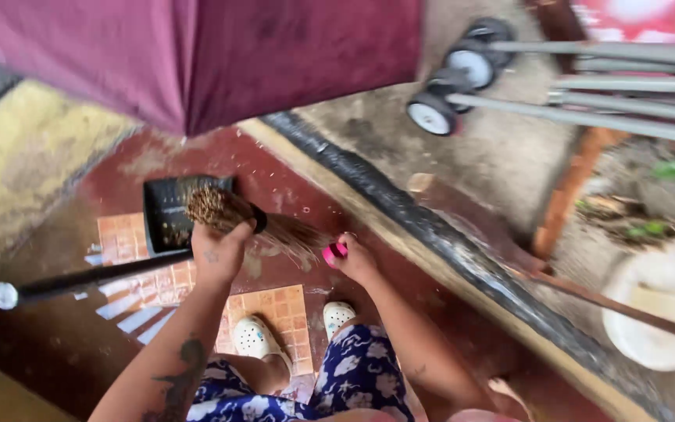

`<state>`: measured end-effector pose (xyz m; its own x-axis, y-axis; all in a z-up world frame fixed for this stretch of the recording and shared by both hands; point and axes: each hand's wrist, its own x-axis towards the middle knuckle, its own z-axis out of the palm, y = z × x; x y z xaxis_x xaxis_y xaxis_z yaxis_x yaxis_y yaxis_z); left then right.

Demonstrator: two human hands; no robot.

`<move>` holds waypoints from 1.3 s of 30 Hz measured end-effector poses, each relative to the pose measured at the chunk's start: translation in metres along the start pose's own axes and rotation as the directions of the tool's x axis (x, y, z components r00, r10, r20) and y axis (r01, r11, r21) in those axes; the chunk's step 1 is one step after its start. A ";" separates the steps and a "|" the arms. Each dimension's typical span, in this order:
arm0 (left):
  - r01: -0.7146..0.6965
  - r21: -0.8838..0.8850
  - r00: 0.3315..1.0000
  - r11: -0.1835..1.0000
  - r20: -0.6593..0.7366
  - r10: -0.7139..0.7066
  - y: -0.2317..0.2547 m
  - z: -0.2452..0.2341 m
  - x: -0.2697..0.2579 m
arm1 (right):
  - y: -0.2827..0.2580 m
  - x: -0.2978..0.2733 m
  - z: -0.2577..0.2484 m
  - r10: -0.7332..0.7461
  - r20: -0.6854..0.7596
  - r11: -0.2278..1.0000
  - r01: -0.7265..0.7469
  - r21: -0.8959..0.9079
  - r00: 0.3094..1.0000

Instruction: Sweeping the floor area and disposing of collected trash into a drainage grate.

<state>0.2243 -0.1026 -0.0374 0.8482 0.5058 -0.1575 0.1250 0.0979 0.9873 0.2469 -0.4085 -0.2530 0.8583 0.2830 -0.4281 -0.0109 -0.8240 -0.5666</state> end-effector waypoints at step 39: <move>-0.103 0.711 0.979 0.696 0.196 -0.054 0.108 0.199 -0.124 | -0.026 -0.205 -0.469 0.444 -0.193 0.885 -0.462 -0.061 0.875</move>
<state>0.2350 -0.3251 0.0923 0.9244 0.3224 -0.2039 0.3651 -0.5932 0.7175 0.3120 -0.6758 0.1796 0.8453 -0.2129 -0.4900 -0.3750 -0.8898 -0.2602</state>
